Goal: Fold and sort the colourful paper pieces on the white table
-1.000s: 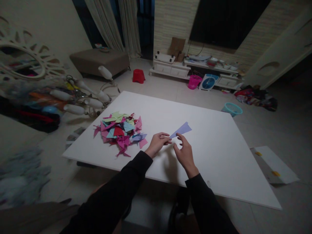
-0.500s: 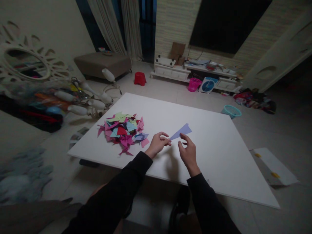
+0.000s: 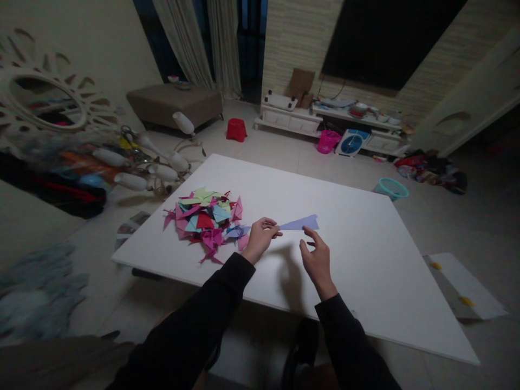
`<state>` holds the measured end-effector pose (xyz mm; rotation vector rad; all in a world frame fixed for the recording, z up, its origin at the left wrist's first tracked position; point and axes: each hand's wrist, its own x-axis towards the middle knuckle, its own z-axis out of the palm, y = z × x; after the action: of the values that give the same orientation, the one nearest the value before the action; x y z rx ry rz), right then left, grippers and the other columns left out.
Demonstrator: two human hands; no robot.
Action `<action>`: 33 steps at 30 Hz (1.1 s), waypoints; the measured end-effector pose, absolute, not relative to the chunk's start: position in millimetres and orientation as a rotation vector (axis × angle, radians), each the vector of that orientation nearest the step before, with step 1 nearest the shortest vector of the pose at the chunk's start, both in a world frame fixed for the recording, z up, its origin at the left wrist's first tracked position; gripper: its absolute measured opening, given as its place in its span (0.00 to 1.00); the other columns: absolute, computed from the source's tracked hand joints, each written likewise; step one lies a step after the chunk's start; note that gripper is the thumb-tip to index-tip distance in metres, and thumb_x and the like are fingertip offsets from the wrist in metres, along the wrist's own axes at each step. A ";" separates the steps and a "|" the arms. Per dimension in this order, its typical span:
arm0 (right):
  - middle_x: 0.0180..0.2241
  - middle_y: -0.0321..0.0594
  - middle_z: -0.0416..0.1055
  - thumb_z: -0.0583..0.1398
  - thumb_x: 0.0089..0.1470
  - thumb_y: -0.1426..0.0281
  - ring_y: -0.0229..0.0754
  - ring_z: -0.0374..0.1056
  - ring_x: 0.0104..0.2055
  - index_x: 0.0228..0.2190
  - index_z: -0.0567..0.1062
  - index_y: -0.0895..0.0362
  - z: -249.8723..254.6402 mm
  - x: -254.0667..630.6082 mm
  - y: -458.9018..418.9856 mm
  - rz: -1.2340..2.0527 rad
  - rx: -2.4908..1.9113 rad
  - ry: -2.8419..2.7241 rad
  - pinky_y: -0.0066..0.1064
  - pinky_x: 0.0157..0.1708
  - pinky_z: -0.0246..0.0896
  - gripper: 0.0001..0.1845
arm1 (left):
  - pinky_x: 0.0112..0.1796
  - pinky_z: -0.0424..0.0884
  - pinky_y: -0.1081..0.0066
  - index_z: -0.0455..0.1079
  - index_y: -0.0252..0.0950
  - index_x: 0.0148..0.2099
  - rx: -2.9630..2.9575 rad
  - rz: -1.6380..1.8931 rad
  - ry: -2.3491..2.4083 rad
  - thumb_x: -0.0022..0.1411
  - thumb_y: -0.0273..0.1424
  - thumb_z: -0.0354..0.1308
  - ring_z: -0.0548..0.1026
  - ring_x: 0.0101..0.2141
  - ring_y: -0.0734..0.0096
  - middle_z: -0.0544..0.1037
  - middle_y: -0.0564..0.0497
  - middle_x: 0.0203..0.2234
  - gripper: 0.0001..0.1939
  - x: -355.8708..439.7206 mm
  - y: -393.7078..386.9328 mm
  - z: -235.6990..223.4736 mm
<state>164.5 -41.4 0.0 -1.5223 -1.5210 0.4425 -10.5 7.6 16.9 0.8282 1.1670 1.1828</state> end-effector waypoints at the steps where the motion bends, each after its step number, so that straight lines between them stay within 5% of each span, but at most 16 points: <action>1: 0.52 0.49 0.74 0.57 0.56 0.68 0.51 0.71 0.51 0.52 0.74 0.56 0.3 166.1 -40.7 0.420 -1.544 -1.519 0.44 0.45 0.71 0.22 | 0.28 0.69 0.76 0.68 0.32 0.34 0.832 1.193 1.179 0.54 0.20 0.62 0.80 0.24 0.70 0.75 0.53 0.21 0.06 -9.4 8.4 17.4; 6: 0.51 0.49 0.71 0.58 0.54 0.69 0.52 0.67 0.52 0.50 0.73 0.55 7.2 174.1 -42.9 0.237 -1.592 -1.488 0.41 0.40 0.70 0.21 | 0.25 0.66 0.77 0.67 0.33 0.33 0.895 1.189 1.210 0.52 0.18 0.60 0.77 0.21 0.72 0.72 0.56 0.17 0.08 -5.3 7.1 17.9; 12: 0.56 0.50 0.66 0.62 0.53 0.71 0.57 0.56 0.60 0.48 0.75 0.54 13.5 173.9 -54.7 -0.195 -1.590 -1.706 0.53 0.54 0.57 0.19 | 0.22 0.63 0.78 0.67 0.34 0.35 1.003 1.119 1.200 0.51 0.18 0.60 0.73 0.18 0.75 0.71 0.58 0.16 0.10 -4.4 -0.3 14.5; 20: 0.40 0.41 0.78 0.59 0.60 0.71 0.49 0.65 0.47 0.38 0.80 0.52 0.1 175.2 -54.9 -0.081 -1.451 -1.893 0.43 0.47 0.64 0.09 | 0.22 0.63 0.77 0.66 0.34 0.34 1.024 1.083 1.207 0.51 0.18 0.59 0.72 0.18 0.76 0.71 0.58 0.18 0.09 -6.2 -11.3 17.3; 33: 0.41 0.47 0.78 0.56 0.62 0.65 0.49 0.74 0.44 0.39 0.81 0.55 -21.6 184.3 -19.5 -0.053 -1.513 -1.709 0.45 0.49 0.69 0.14 | 0.24 0.65 0.76 0.68 0.33 0.34 0.920 1.087 1.097 0.50 0.16 0.57 0.72 0.18 0.77 0.72 0.56 0.19 0.09 -14.3 -2.0 25.4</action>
<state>184.3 -19.5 -21.6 -1.5125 -1.7086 -0.0529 -14.3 -2.0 25.4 0.9203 1.0974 1.0868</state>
